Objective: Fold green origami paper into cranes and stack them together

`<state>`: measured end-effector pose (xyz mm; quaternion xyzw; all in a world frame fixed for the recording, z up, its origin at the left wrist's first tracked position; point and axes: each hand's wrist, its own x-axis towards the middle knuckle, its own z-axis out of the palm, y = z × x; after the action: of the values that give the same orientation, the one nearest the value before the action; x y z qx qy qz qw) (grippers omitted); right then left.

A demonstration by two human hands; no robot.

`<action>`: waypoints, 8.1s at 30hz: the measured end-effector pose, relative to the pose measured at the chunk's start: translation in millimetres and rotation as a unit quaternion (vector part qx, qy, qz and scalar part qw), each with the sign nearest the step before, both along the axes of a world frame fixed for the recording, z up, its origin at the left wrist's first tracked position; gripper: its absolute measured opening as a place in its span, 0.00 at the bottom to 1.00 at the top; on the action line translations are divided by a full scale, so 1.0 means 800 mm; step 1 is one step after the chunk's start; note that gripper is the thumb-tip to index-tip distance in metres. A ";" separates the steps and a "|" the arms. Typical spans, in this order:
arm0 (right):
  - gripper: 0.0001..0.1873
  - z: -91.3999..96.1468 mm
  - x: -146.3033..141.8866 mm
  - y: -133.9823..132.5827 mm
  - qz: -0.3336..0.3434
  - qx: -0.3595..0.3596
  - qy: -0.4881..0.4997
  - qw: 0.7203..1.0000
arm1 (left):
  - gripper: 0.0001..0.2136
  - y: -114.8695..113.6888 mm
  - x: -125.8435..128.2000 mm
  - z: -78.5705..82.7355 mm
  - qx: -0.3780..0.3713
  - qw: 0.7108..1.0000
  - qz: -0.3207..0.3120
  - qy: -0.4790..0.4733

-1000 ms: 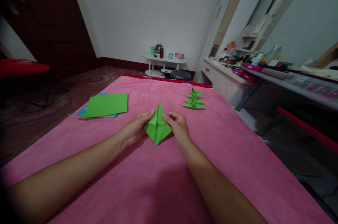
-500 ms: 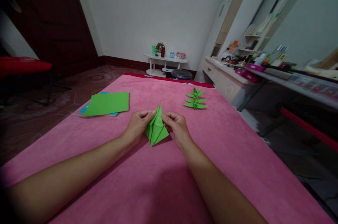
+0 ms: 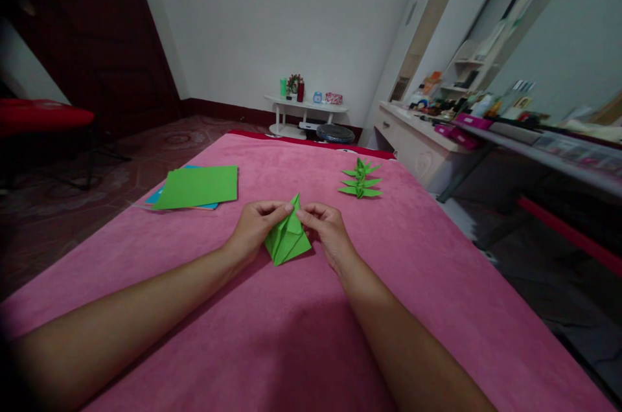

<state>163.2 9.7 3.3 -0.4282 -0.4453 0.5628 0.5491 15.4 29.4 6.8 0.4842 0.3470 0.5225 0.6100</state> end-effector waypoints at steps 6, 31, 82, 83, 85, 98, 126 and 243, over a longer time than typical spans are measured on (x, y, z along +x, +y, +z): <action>0.11 -0.003 0.001 0.002 -0.006 0.000 0.013 1.000 | 0.13 -0.006 0.001 0.006 -0.081 0.995 -0.044 -0.048; 0.17 0.013 -0.010 -0.012 -0.151 0.172 -0.202 0.952 | 0.09 -0.012 0.000 0.006 -0.037 0.993 -0.109 0.028; 0.11 0.003 -0.042 -0.019 -0.026 0.026 -0.094 0.995 | 0.09 -0.003 0.002 -0.004 0.012 0.997 0.053 -0.057; 0.10 0.003 -0.042 -0.019 -0.025 0.030 -0.092 0.995 | 0.09 -0.001 0.002 -0.006 0.037 0.997 0.059 -0.045; 0.10 0.005 -0.043 -0.021 -0.018 0.033 -0.081 0.996 | 0.08 0.002 0.001 -0.008 0.083 0.994 0.072 -0.022; 0.15 -0.004 -0.034 -0.016 -0.049 0.090 -0.162 0.981 | 0.09 0.009 -0.002 -0.012 0.122 0.985 0.123 -0.006; 0.09 0.009 -0.031 -0.016 -0.101 0.123 -0.104 0.982 | 0.16 0.012 -0.009 -0.010 -0.044 0.984 0.027 -0.168; 0.03 -0.010 0.040 0.017 0.078 0.143 -0.479 0.863 | 0.06 0.030 -0.039 -0.035 0.304 0.836 -0.050 0.455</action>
<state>195.3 23.3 -4.8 -0.5255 -0.7611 0.2597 0.2777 -15.4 53.4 -21.5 0.8447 0.3848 0.2918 0.2309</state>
